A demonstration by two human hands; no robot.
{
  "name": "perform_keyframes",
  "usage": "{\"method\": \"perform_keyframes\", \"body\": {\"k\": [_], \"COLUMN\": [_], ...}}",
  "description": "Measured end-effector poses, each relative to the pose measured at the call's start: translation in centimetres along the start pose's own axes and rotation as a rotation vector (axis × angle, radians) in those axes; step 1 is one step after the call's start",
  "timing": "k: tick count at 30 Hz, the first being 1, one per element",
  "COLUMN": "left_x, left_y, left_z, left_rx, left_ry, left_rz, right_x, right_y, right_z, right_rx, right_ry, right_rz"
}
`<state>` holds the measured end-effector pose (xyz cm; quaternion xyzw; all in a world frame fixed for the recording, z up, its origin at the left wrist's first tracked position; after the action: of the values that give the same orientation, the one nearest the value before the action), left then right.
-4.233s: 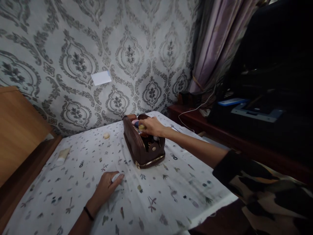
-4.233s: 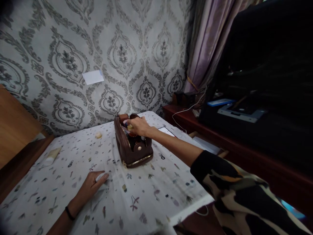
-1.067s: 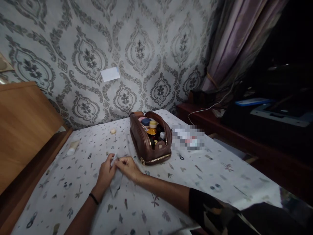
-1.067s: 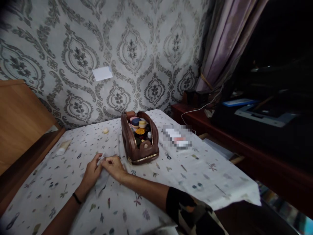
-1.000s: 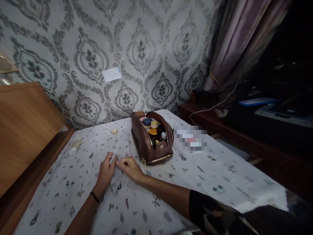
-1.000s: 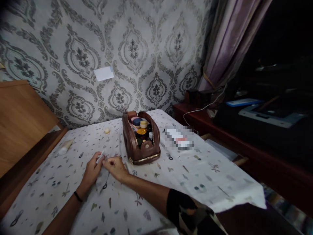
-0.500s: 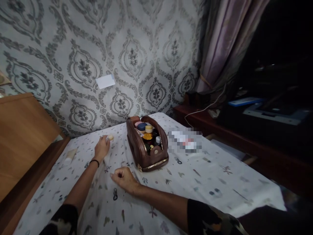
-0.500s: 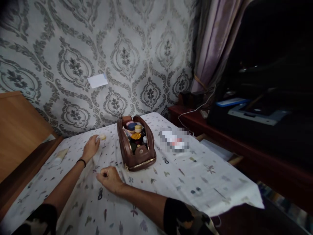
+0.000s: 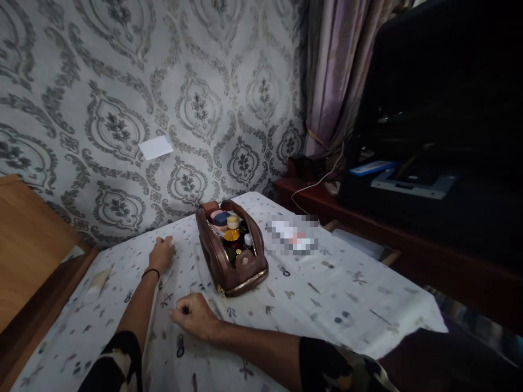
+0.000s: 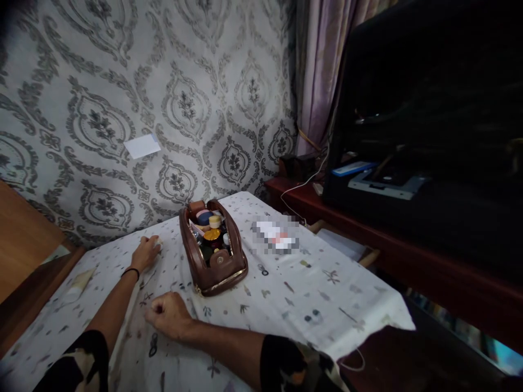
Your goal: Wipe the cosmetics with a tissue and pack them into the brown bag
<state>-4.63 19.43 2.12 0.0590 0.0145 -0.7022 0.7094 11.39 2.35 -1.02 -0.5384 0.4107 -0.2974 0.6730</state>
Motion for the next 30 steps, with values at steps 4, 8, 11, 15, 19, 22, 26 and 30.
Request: {"method": "perform_keyframes", "body": {"k": [4,8,11,15,19,22,26,30], "left_x": [0.4,1.3,2.8,6.2,11.5,15.2,17.9,18.5], "left_y": [-0.1,0.5,0.7,1.0,2.0,3.1,3.8,3.8], "left_z": [0.2,0.3,0.4,0.7,1.2,1.2,0.7,1.0], "left_rx": [0.025,0.069,0.125,0.233,0.538,0.585,0.563,0.592], "left_ry": [-0.002,0.008,0.037,0.089,0.227,0.273,0.312,0.316], "left_rz": [0.003,-0.006,-0.024,-0.079,-0.224,-0.213,-0.186,-0.196], "right_x": [0.0,0.0,-0.2,-0.7,-1.4,-1.7,-1.7,-1.2], "right_y": [0.0,0.0,0.1,0.6,1.9,3.0,3.6,3.2], "right_z": [0.0,0.0,0.2,0.4,0.3,0.1,-0.1,-0.1], "right_rx": [0.027,0.026,-0.027,-0.198,-0.367,-0.407,-0.431,-0.486], "right_ry": [-0.004,0.006,0.036,0.110,0.180,0.134,0.071,0.062], "right_rz": [0.002,-0.013,-0.065,-0.164,-0.157,-0.117,-0.139,-0.168]}}
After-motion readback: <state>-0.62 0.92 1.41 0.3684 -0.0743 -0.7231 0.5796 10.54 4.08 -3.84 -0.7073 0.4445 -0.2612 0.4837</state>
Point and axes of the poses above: each hand's wrist, its own x-axis away from the middle knuckle, its own z-axis out of the back of the hand, y = z × x, the point moved 1 cm from there along -x, towards the middle knuckle, and after that the axes turned 6 degrees about -y, right-handed, at the moved point
